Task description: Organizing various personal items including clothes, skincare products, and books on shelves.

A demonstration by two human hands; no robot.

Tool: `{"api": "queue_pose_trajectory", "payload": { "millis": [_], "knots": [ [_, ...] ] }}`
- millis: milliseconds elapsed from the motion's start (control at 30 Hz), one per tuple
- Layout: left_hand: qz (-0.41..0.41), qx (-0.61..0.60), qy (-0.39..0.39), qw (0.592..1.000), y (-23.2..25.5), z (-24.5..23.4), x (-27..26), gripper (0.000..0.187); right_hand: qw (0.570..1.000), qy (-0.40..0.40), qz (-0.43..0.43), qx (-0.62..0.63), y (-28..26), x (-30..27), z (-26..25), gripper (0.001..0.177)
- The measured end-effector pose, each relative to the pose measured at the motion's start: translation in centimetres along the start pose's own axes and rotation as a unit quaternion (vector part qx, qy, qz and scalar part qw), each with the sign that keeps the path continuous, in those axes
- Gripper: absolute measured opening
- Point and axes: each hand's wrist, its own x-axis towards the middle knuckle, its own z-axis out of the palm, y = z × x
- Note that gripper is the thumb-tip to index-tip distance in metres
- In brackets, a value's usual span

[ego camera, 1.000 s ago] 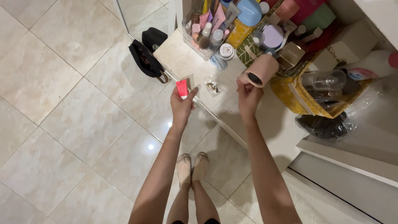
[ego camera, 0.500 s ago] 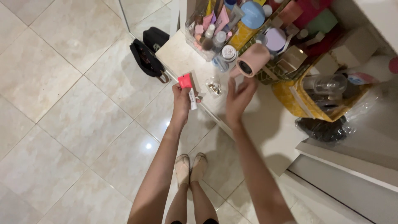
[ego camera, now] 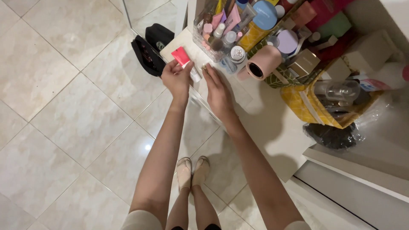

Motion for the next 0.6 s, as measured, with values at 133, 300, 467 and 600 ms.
{"api": "queue_pose_trajectory", "payload": {
  "millis": [133, 300, 467, 600],
  "knots": [
    [0.032, -0.038, -0.041, 0.998, 1.3, 0.0, -0.6, 0.027, 0.999, -0.024, -0.002, 0.038, -0.6, 2.0, 0.9, 0.071],
    [0.123, 0.032, -0.043, 0.991, 4.6, -1.1, -4.4, 0.024, 0.990, 0.129, -0.048, 0.006, -3.3, 0.5, -0.2, 0.069],
    [0.152, 0.082, -0.116, 0.978, 5.6, -0.7, -10.6, 0.021, 0.978, 0.199, 0.048, 0.040, -2.2, -4.0, 1.3, 0.057],
    [0.191, 0.072, -0.287, 0.936, 7.9, -0.4, -13.6, 0.043, 0.633, 0.348, 0.192, 0.664, 1.3, -6.4, 1.9, 0.027]
  ]
}}
